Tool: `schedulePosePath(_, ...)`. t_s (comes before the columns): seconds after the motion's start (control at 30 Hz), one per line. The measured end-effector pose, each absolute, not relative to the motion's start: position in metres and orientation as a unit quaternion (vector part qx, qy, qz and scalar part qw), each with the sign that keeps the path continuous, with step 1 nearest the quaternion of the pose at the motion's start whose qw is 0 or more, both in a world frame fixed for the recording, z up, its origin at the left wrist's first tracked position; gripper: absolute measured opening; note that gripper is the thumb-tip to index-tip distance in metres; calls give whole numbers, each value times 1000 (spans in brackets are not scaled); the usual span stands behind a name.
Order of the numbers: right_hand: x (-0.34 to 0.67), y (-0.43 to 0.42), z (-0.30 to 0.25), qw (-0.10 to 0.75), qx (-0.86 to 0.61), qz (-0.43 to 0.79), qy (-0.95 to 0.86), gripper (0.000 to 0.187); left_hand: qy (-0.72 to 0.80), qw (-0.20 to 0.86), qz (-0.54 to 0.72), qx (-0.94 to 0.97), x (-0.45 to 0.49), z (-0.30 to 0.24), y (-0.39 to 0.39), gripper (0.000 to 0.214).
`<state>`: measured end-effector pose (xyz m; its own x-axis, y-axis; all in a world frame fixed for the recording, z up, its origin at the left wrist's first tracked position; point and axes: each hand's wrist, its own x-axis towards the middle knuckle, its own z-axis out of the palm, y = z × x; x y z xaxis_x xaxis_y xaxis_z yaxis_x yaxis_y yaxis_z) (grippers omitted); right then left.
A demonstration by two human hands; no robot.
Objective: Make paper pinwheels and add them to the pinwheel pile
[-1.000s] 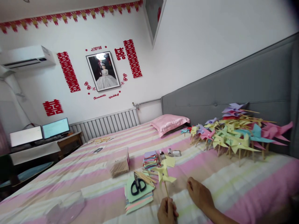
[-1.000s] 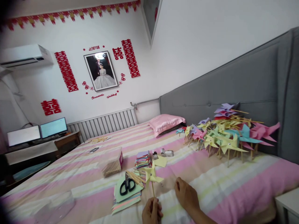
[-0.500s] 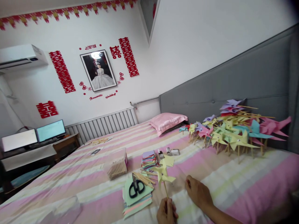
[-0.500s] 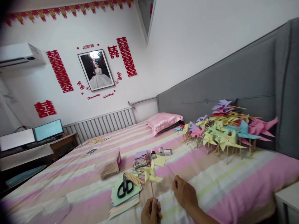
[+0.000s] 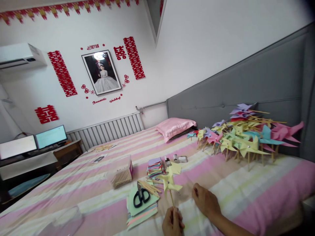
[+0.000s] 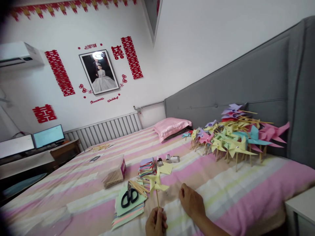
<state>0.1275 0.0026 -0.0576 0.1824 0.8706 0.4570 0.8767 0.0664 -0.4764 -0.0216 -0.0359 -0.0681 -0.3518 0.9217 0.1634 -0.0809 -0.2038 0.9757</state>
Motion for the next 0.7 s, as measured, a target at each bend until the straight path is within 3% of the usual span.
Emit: schedulePosePath(0.7, 127, 4, -54, 350, -693, 11, -631, 18, 500, 384, 653, 420, -21, -66, -37, 47)
